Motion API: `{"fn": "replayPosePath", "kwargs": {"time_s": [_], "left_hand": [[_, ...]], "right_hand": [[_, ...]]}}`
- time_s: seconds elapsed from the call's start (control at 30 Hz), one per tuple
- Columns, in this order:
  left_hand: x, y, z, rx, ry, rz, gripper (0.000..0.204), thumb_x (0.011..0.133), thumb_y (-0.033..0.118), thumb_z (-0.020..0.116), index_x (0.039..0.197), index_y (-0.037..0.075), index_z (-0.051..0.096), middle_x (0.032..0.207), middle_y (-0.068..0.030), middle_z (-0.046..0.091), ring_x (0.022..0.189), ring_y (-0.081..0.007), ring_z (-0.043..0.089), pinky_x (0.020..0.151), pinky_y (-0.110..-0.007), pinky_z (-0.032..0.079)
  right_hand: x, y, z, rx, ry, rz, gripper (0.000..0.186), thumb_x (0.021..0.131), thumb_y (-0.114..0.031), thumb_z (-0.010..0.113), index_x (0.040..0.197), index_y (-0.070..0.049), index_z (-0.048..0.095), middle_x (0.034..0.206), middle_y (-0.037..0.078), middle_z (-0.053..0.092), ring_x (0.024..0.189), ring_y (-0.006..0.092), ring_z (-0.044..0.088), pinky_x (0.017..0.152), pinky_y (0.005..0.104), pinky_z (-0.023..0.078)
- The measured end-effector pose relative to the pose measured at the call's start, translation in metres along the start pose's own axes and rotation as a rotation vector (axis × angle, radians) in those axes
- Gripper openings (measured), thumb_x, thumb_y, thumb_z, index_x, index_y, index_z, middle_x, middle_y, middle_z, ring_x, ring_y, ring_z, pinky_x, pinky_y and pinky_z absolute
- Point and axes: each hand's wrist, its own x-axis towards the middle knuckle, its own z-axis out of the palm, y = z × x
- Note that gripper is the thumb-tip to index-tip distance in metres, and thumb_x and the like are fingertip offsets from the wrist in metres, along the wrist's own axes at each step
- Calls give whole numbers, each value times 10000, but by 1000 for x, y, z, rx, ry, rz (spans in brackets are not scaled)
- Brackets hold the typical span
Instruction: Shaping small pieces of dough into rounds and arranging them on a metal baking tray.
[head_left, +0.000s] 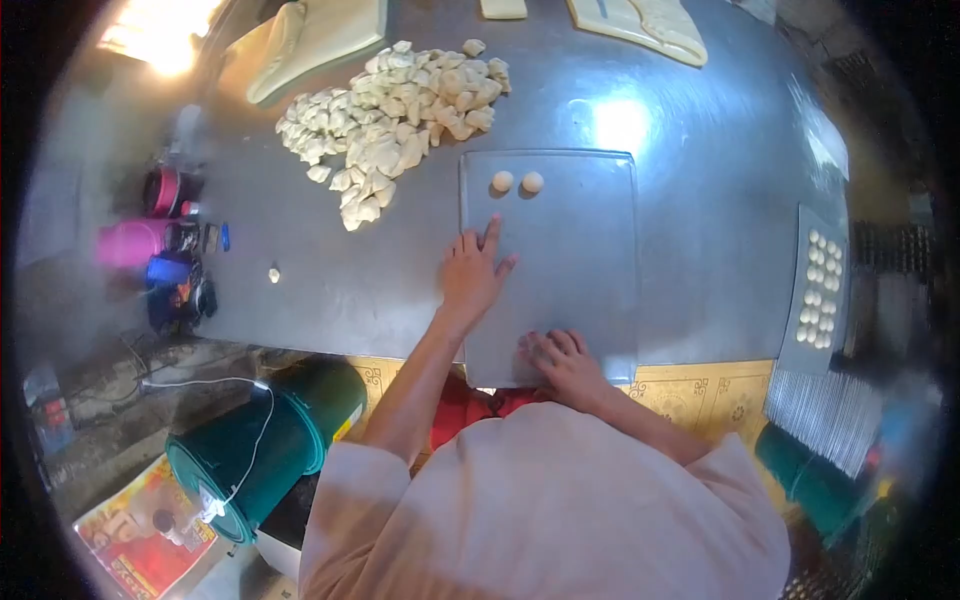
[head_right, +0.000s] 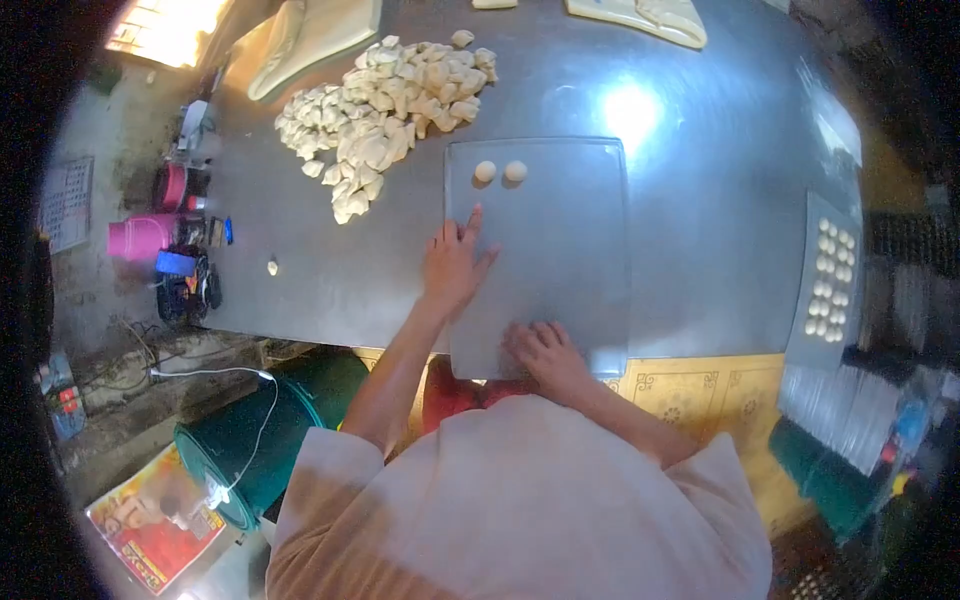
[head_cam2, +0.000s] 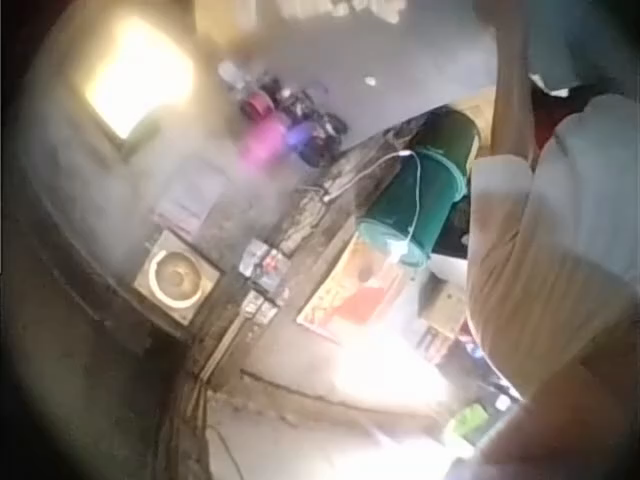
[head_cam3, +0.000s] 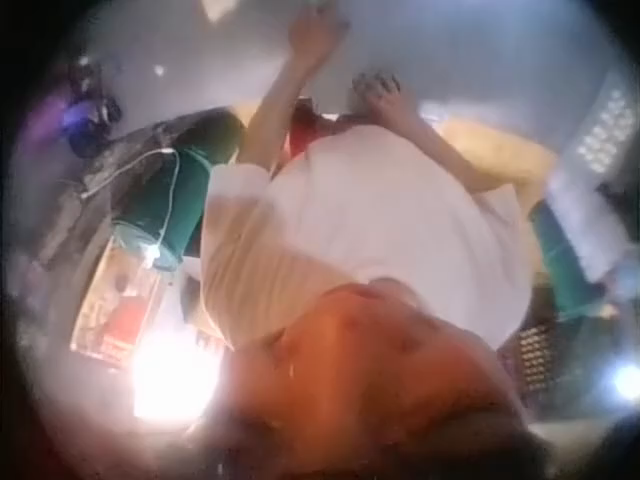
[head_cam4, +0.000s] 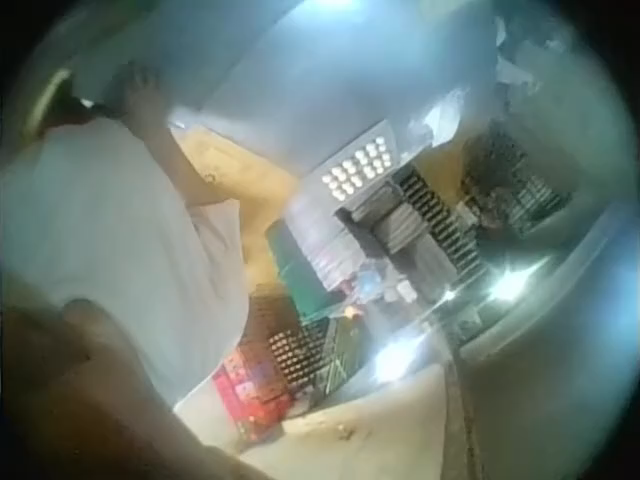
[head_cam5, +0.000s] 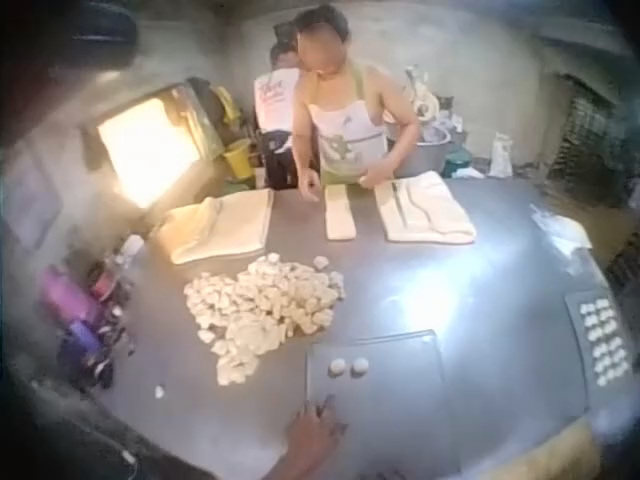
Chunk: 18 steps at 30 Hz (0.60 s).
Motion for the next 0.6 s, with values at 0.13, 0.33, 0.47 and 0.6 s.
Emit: {"fn": "replayPosePath", "kwargs": {"time_s": [0.13, 0.33, 0.47, 0.6], "left_hand": [[8, 2, 9, 105, 38, -17, 677, 992, 560, 593, 1573, 234, 474, 1169, -123, 565, 1120, -306, 551, 919, -484, 448], [0, -1, -3, 132, -57, 21, 601, 1017, 581, 548, 1565, 344, 480, 1156, -106, 568, 1138, -292, 553, 893, -504, 465], [9, -1, -8, -153, -186, 9, 529, 1044, 562, 516, 1522, 336, 540, 1136, -131, 573, 1055, -321, 590, 882, -481, 494], [17, 4, -8, -364, 108, -148, 506, 1048, 567, 507, 1437, 272, 639, 1071, -164, 576, 971, -362, 615, 883, -442, 507]], "right_hand": [[-21, -12, 18, -39, 13, 74, 685, 787, -277, 810, 1428, -172, 593, 1520, 101, 464, 1397, 344, 407, 1178, 554, 283], [-26, -8, 21, 49, 72, 50, 649, 822, -267, 784, 1434, -171, 592, 1510, 102, 470, 1383, 339, 416, 1176, 564, 270], [-24, -8, 22, 65, 102, 50, 632, 846, -315, 759, 1433, -156, 584, 1498, 117, 476, 1372, 348, 427, 1165, 576, 287], [-23, -7, 24, 96, 122, 23, 576, 891, -357, 704, 1409, -131, 588, 1468, 142, 491, 1369, 367, 432, 1152, 597, 308]]}}
